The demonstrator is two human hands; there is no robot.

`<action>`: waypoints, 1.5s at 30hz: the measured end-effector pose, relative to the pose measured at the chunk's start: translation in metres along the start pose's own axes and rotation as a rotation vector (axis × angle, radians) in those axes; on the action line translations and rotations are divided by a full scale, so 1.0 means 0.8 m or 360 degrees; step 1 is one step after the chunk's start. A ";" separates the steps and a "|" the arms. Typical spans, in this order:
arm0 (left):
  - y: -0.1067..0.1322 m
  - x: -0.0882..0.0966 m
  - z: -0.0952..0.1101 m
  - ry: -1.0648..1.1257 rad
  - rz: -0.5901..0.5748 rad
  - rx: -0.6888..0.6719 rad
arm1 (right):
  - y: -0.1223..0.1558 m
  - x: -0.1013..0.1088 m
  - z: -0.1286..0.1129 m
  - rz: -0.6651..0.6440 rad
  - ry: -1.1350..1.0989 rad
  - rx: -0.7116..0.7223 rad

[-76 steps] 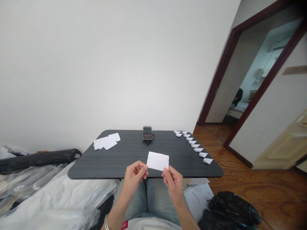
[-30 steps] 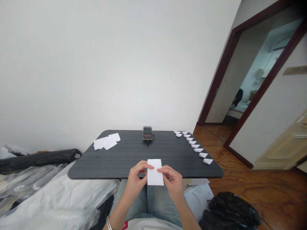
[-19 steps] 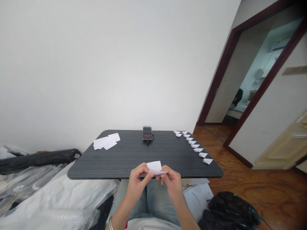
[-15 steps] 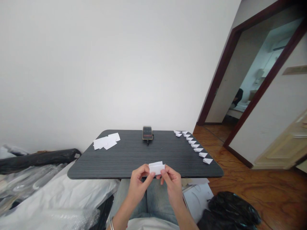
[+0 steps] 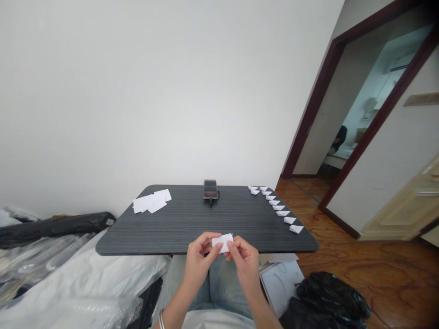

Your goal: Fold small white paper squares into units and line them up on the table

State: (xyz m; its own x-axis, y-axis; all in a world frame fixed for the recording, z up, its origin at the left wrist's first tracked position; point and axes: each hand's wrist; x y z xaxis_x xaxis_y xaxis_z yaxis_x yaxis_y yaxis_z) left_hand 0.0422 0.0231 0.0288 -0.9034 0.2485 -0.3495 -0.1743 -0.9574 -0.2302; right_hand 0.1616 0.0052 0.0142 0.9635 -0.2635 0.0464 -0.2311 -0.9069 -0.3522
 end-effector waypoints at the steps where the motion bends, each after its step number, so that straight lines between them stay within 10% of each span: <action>1: 0.000 0.001 0.000 0.0005 0.0017 0.0008 | 0.000 0.000 0.000 0.0006 -0.0007 -0.0013; 17: 0.000 0.003 -0.005 0.0010 0.0117 -0.0064 | -0.006 -0.002 0.003 -0.0015 -0.0325 -0.0276; 45: -0.003 0.004 0.002 -0.0290 -0.0097 0.0079 | -0.015 0.011 0.016 0.0135 0.0051 0.0049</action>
State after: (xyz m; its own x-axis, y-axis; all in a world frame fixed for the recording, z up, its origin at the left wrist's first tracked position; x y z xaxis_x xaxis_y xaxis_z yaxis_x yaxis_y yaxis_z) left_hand 0.0390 0.0262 0.0298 -0.9458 0.2797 -0.1649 -0.2458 -0.9487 -0.1990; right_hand 0.1744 0.0184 0.0066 0.9359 -0.3495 0.0449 -0.3067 -0.8707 -0.3846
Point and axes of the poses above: each hand's wrist, its own y-axis away from the middle knuckle, its own x-axis out of the back of the hand, z = x × y, and after that the axes turned 12 degrees about y, right-handed
